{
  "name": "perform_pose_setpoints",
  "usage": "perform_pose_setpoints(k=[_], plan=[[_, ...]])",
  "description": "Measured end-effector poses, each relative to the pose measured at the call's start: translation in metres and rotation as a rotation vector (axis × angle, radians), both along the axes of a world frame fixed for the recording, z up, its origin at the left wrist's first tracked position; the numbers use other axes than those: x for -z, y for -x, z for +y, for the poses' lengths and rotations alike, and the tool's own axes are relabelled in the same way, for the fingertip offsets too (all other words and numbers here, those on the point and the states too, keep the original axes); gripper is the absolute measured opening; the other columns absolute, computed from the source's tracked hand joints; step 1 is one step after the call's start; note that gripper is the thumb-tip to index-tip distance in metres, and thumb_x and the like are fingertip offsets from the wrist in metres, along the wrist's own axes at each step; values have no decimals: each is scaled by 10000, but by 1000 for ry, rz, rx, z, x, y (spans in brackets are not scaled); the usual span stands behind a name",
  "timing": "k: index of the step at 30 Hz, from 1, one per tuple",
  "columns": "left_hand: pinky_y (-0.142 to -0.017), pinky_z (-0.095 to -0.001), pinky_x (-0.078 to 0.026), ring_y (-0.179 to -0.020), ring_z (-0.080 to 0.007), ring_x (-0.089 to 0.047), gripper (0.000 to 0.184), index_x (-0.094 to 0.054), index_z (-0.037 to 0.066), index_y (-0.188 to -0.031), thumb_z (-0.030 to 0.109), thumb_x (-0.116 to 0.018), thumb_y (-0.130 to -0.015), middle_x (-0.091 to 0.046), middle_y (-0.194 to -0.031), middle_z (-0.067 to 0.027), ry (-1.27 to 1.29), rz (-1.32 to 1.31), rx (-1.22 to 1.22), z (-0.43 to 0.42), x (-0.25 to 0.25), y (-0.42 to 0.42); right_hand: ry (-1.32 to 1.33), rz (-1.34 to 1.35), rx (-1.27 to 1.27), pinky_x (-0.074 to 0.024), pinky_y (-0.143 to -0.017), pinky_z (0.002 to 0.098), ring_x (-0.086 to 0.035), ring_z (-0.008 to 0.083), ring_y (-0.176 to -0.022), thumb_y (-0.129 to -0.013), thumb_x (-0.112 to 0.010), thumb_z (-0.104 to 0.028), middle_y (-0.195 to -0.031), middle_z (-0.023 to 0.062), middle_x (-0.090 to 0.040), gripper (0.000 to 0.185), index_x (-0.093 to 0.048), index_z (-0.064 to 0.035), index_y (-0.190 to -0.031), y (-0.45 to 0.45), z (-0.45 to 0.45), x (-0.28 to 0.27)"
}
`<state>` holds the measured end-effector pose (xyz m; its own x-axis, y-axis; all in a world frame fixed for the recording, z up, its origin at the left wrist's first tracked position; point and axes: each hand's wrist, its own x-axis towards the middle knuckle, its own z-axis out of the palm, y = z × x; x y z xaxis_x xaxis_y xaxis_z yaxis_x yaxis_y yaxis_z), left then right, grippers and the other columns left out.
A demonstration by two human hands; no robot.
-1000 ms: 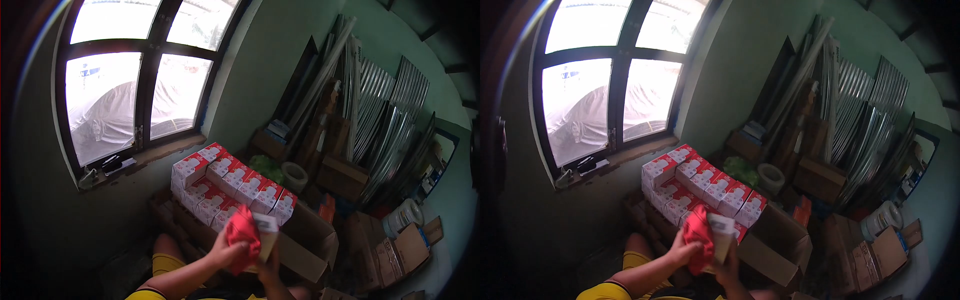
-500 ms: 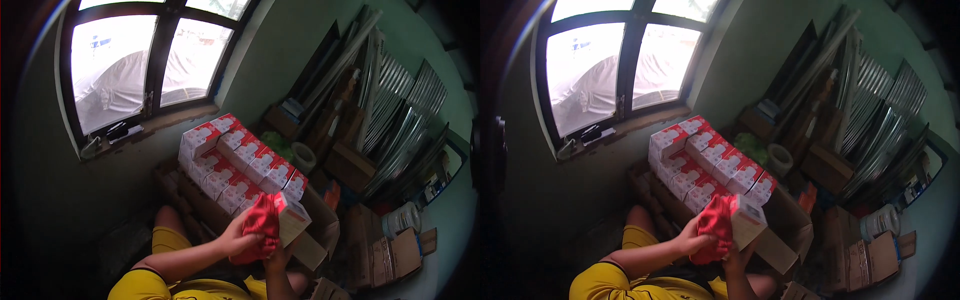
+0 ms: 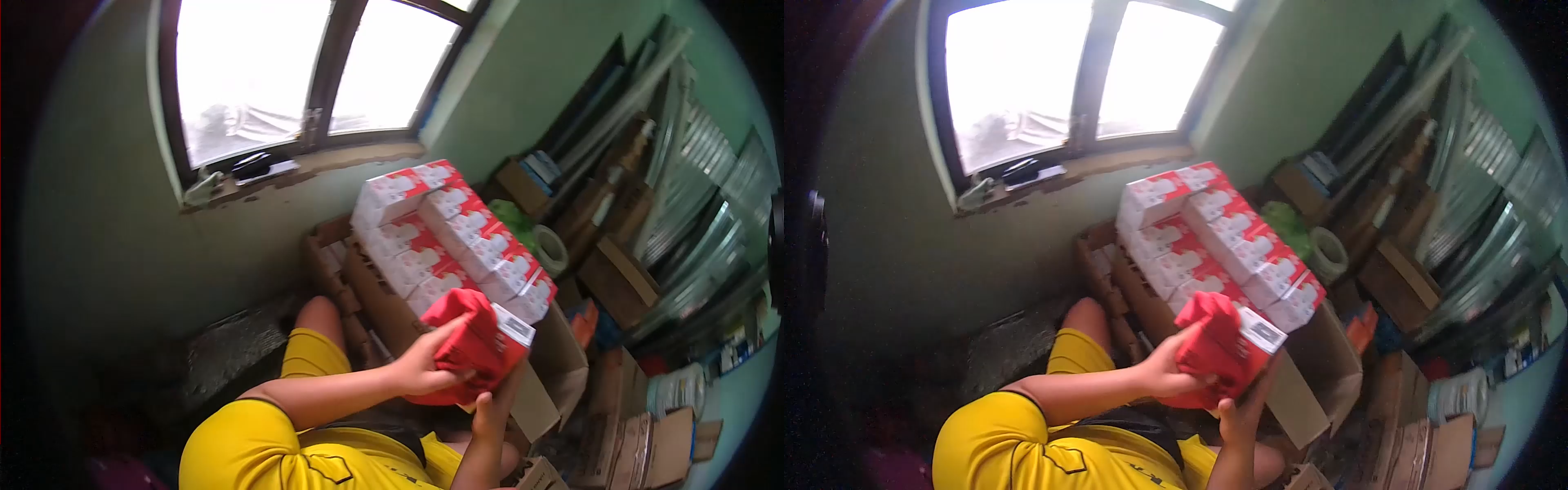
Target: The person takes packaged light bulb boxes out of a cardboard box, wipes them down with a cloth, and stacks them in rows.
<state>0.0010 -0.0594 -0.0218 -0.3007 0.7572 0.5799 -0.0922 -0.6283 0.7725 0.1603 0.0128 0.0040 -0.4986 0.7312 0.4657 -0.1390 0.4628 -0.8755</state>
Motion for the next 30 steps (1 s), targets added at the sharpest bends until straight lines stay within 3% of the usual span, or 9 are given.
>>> perform_pose_setpoints(k=[6, 9, 10, 12, 16, 19, 23, 26, 30], plan=[[-1130, -363, -299, -1350, -231, -425, 754, -330, -23, -1482, 189, -696, -858, -460, -1442, -153, -19, 57, 193, 1, 1, -14, 164, 333, 132, -354, -1102, 474, -396, 286, -1346, -758, -743, -637, -1477, 178, -335, 1119, -206, 13, -1493, 4, -10, -3], [-1162, -360, -237, -1399, -204, -349, 774, -256, -26, -1511, 250, -633, -895, -398, -1497, -136, -76, -74, 164, 6, 0, -3, 61, 265, -43, -322, -1122, 468, -355, 302, -1385, -844, -649, -597, -1517, 196, -289, 1043, -136, -5, -1532, -19, -3, 52], [-1174, -354, -205, -1427, -197, -299, 806, -188, -30, -1527, 316, -600, -927, -322, -1543, -130, -36, -318, 264, 9, 6, -5, 51, 165, 21, -327, -1119, 453, -343, 290, -1390, -800, -721, -569, -1531, 184, -271, 1104, -111, -23, -1541, -26, -5, 61], [-1164, -322, -218, -1411, -178, -305, 858, -151, 24, -1548, 344, -647, -926, -270, -1554, -99, -41, -290, 145, 23, 9, 1, 77, 153, -46, -361, -1091, 448, -389, 280, -1341, -738, -819, -502, -1507, 164, -302, 1160, -111, -56, -1542, -25, -15, 66], [-1128, -327, -298, -1329, -162, -393, 789, -282, 19, -1487, 350, -700, -905, -394, -1463, -92, 73, -441, 360, 24, 30, -16, 246, 266, 38, -486, -959, 450, -488, 274, -1233, -734, -821, -510, -1388, 149, -413, 1079, -205, -59, -1497, -21, -13, 45], [-1129, -349, -304, -1296, -155, -429, 732, -347, -7, -1442, 301, -715, -889, -475, -1410, -90, 2, -215, 263, -7, 6, -22, 296, 390, 68, -449, -992, 434, -482, 267, -1238, -743, -813, -506, -1395, 150, -417, 1057, -235, -37, -1493, 4, -26, 3], [-1110, -367, -339, -1310, -169, -434, 892, -211, 20, -1513, 250, -766, -854, -437, -1446, -92, 36, -385, 155, -2, 20, 3, 179, 56, -137, -376, -1050, 410, -438, 233, -1281, -752, -804, -521, -1425, 139, -399, 1065, -243, -24, -1508, -10, -24, 41], [-1018, -335, -431, -1128, -132, -549, 556, -430, 6, -1322, 223, -719, -899, -606, -1177, -56, -18, -393, 193, -8, -1, 11, 159, 135, -126, -379, -1058, 416, -450, 253, -1274, -762, -792, -523, -1413, 160, -410, 1032, -263, -18, -1490, 0, -31, 29], [-1136, -347, -292, -1328, -168, -405, 902, -231, -10, -1492, 267, -781, -834, -463, -1429, -96, 98, -45, 165, -14, -2, -21, 316, 404, 27, -411, -1026, 409, -516, 250, -1189, -770, -788, -490, -1324, 164, -483, 943, -324, -14, -1440, -10, -18, 21]])
